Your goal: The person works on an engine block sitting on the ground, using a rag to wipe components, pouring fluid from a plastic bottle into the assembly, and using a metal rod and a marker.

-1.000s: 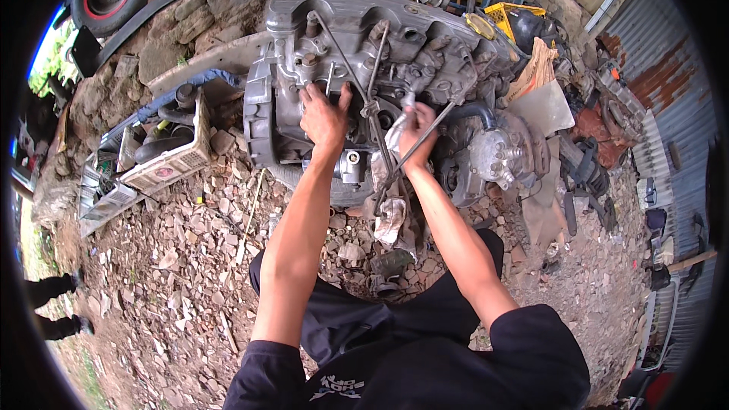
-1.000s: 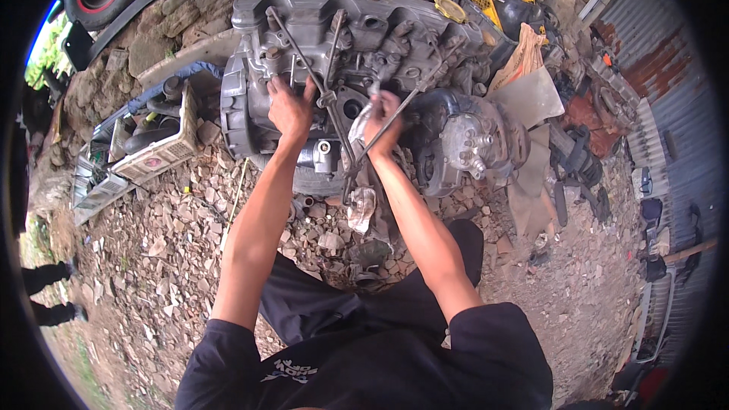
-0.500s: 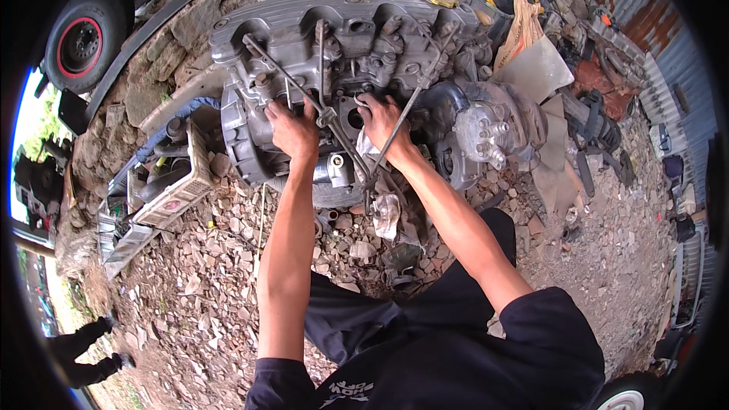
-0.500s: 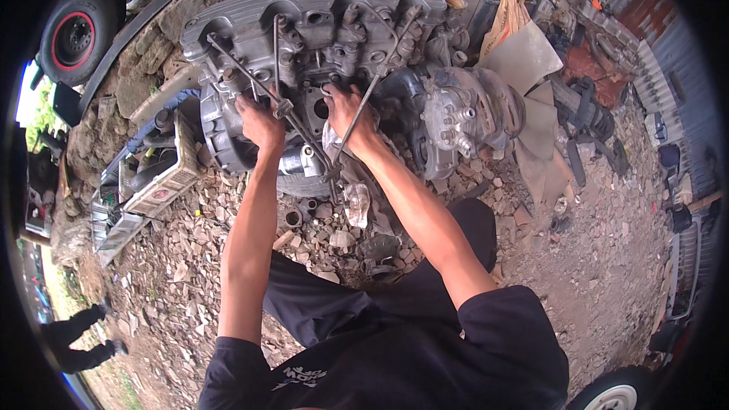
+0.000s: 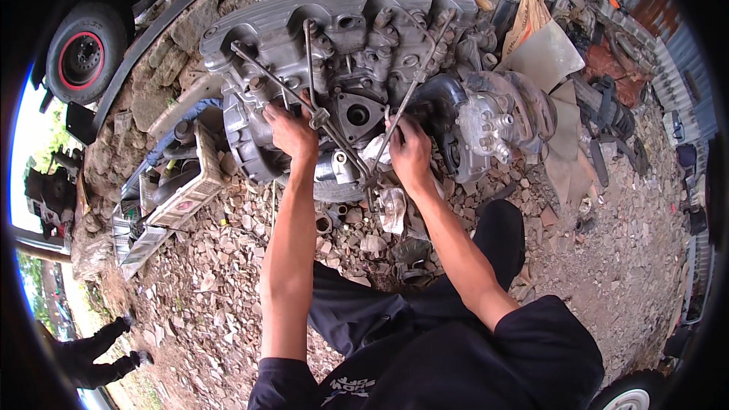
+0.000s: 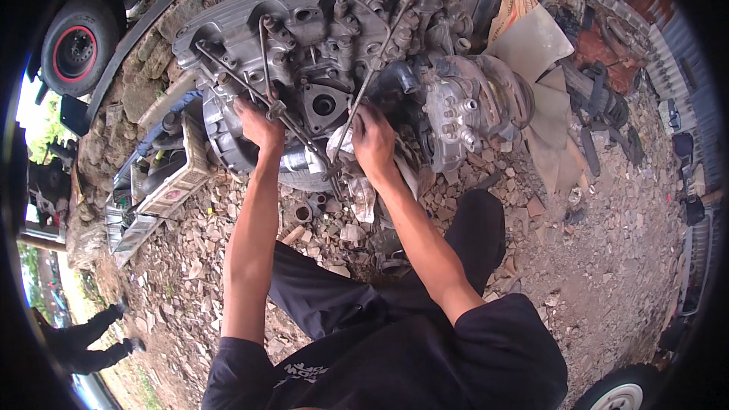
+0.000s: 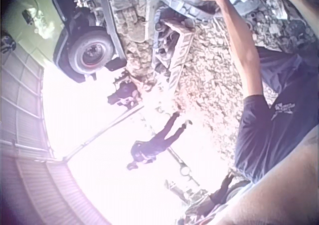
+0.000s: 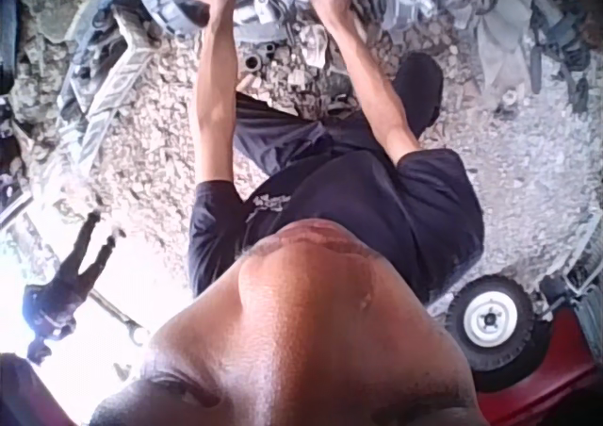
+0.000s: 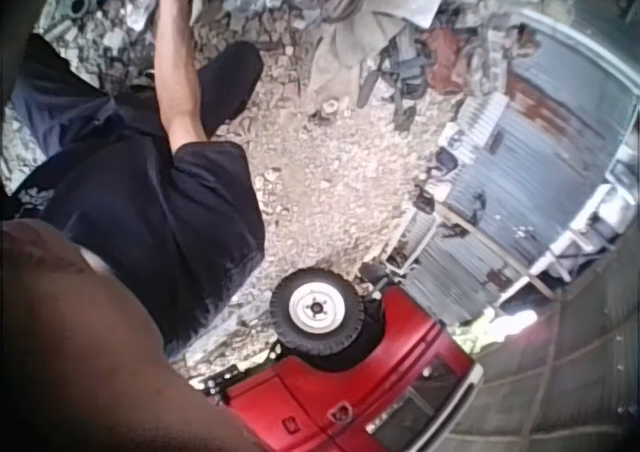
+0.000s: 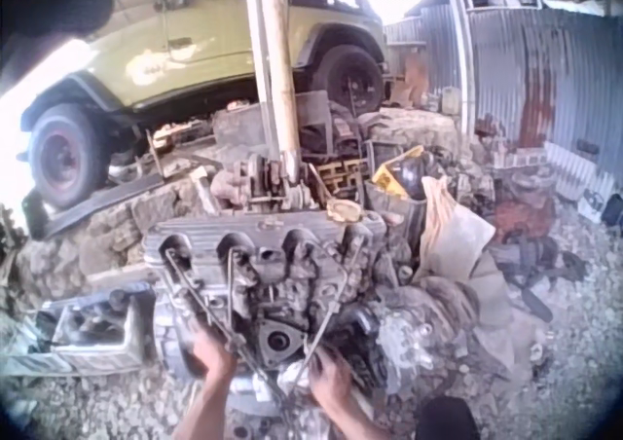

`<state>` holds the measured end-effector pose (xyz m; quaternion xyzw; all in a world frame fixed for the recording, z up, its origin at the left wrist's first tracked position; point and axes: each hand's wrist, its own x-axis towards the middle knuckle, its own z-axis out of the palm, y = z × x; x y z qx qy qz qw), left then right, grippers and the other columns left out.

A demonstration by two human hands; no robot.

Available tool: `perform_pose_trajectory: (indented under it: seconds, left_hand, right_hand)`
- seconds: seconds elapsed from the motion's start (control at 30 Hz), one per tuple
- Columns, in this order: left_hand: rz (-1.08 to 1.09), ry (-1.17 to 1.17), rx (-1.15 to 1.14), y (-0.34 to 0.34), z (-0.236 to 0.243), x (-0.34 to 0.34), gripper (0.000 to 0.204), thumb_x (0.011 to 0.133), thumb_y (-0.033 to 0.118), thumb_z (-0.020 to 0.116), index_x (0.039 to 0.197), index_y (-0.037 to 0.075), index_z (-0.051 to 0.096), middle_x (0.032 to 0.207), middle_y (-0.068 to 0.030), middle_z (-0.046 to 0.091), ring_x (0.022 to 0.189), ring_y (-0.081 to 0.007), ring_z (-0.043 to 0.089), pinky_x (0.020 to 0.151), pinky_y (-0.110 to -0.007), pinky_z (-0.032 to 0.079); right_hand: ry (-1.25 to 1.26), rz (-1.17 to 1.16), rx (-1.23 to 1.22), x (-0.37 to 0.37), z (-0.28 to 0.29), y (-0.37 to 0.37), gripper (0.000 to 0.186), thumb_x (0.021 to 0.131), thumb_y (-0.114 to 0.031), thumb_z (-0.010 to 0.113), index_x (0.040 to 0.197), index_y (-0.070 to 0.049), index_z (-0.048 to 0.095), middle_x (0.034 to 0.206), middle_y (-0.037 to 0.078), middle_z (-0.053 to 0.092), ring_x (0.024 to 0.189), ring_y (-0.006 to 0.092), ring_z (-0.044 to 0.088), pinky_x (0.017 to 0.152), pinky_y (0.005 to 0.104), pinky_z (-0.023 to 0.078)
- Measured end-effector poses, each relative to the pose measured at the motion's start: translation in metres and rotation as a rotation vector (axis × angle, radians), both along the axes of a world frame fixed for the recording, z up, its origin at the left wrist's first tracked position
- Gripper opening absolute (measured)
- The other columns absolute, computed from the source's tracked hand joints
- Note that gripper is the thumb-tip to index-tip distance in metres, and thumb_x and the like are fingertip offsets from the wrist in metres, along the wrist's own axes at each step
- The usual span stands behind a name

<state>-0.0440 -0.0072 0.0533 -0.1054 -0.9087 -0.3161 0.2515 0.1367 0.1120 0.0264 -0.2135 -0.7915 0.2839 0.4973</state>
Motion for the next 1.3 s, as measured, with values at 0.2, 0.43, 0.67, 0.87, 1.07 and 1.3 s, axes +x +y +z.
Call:
perform_pose_trajectory:
  seconds: [0.2, 0.43, 0.67, 0.87, 1.07, 1.3]
  left_hand:
    - [-0.032, -0.070, -0.033, 0.000, 0.008, 0.003, 0.065, 0.083, 0.031, 0.074, 0.126, -0.006, 0.041, 0.133, -0.0271, 0.048, 0.099, -0.0454, 0.064, 0.080, -0.052, 0.053]
    - [-0.049, -0.041, -0.006, 0.000, 0.010, 0.005, 0.066, 0.083, 0.027, 0.076, 0.127, -0.007, 0.040, 0.130, -0.0270, 0.049, 0.099, -0.0454, 0.063, 0.077, -0.053, 0.052]
    - [-0.041, 0.079, 0.001, 0.000, -0.003, -0.004, 0.065, 0.085, 0.038, 0.073, 0.122, -0.006, 0.043, 0.117, -0.0250, 0.053, 0.095, -0.0460, 0.063, 0.076, -0.054, 0.051]
    - [-0.037, -0.005, 0.062, 0.003, 0.009, 0.004, 0.065, 0.086, 0.052, 0.069, 0.114, -0.003, 0.046, 0.114, -0.0221, 0.054, 0.091, -0.0450, 0.063, 0.072, -0.054, 0.050]
    - [-0.021, 0.077, 0.069, 0.003, 0.001, 0.000, 0.068, 0.086, 0.057, 0.066, 0.111, -0.003, 0.046, 0.112, -0.0209, 0.055, 0.088, -0.0448, 0.064, 0.071, -0.054, 0.051]
    - [-0.019, 0.053, 0.056, 0.004, 0.007, 0.000, 0.074, 0.086, 0.060, 0.064, 0.114, -0.006, 0.046, 0.114, -0.0237, 0.054, 0.091, -0.0455, 0.064, 0.072, -0.053, 0.052]
  right_hand:
    - [0.125, -0.023, -0.134, -0.017, -0.003, 0.005, 0.012, 0.088, -0.010, 0.067, 0.098, -0.004, 0.065, 0.077, 0.013, 0.066, 0.070, 0.0354, 0.064, 0.065, 0.0419, 0.051]
    - [0.331, 0.127, -0.644, -0.012, -0.025, -0.016, 0.023, 0.101, -0.017, 0.056, 0.112, 0.003, 0.053, 0.082, 0.010, 0.066, 0.074, 0.0123, 0.061, 0.065, 0.0280, 0.048]
    - [0.246, 0.097, -0.049, -0.060, -0.042, 0.002, 0.030, 0.099, -0.019, 0.056, 0.120, 0.003, 0.056, 0.103, 0.026, 0.067, 0.092, 0.0424, 0.066, 0.079, 0.0454, 0.054]
    - [0.078, 0.188, 0.102, -0.060, -0.015, 0.015, 0.031, 0.095, -0.014, 0.062, 0.121, 0.003, 0.056, 0.104, 0.025, 0.067, 0.096, 0.0406, 0.067, 0.080, 0.0445, 0.054]
    - [-0.114, 0.288, 0.208, -0.068, 0.005, 0.018, 0.030, 0.097, -0.022, 0.056, 0.123, -0.005, 0.058, 0.091, 0.026, 0.068, 0.082, 0.0409, 0.068, 0.072, 0.0464, 0.056]
    - [-0.231, 0.271, 0.307, -0.087, 0.016, 0.019, 0.024, 0.092, -0.018, 0.059, 0.112, -0.005, 0.060, 0.083, 0.023, 0.068, 0.073, 0.0411, 0.066, 0.080, 0.0457, 0.053]
